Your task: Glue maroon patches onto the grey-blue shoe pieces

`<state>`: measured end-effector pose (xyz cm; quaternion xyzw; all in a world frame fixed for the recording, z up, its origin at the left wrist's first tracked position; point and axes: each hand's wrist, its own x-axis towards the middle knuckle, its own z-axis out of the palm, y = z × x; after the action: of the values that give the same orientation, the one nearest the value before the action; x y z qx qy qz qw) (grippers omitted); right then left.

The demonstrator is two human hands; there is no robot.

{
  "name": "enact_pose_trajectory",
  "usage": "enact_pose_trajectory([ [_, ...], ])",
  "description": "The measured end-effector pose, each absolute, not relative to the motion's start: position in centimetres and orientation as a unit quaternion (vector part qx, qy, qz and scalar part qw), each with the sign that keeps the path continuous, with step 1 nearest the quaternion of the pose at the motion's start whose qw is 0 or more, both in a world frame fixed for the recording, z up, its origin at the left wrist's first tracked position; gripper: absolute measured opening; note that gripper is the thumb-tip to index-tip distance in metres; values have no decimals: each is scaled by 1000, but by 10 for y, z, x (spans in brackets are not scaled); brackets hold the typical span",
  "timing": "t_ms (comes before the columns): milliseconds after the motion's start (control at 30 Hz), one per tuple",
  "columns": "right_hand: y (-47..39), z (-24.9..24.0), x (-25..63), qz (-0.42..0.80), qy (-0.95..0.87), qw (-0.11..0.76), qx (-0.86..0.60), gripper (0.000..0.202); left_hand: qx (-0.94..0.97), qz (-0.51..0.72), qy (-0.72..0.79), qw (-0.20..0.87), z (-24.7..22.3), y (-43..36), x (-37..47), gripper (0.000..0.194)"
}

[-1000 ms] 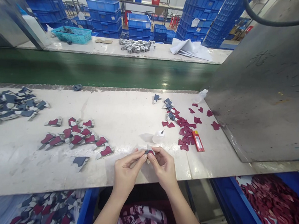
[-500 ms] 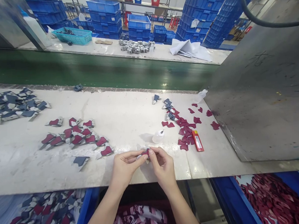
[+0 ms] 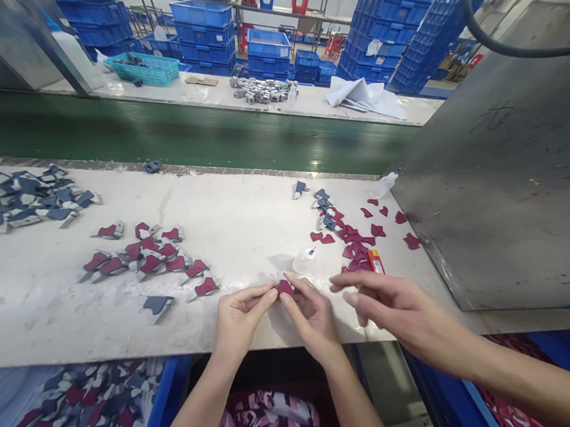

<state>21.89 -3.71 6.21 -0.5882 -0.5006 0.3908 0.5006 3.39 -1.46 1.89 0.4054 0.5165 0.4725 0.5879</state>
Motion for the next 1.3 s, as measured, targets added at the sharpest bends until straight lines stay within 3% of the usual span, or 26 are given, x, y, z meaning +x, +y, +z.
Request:
enact_pose_trajectory([
  [33, -35, 75, 232, 411, -521, 463, -588, 24, 408, 472, 515, 587, 19, -15, 34, 21],
  [67, -31, 86, 243, 457, -580, 344, -580, 27, 411, 472, 514, 587, 19, -15, 34, 21],
  [100, -28, 94, 251, 450, -607, 295, -585, 30, 413, 471, 513, 587, 19, -14, 34, 21],
  [167, -20, 100, 256, 424, -658, 263, -564, 31, 416, 471, 512, 585, 19, -14, 34, 21],
  [567, 0, 88, 219, 199, -863, 124, -447, 50, 386, 476, 511, 603, 13, -14, 33, 25],
  [800, 12, 95, 217, 160, -904, 76, -390, 30, 389, 478, 495, 612, 10, -16, 30, 21],
  [1300, 25, 93, 241, 199, -929, 22, -311, 38, 358, 440, 464, 680, 24, -20, 34, 33],
])
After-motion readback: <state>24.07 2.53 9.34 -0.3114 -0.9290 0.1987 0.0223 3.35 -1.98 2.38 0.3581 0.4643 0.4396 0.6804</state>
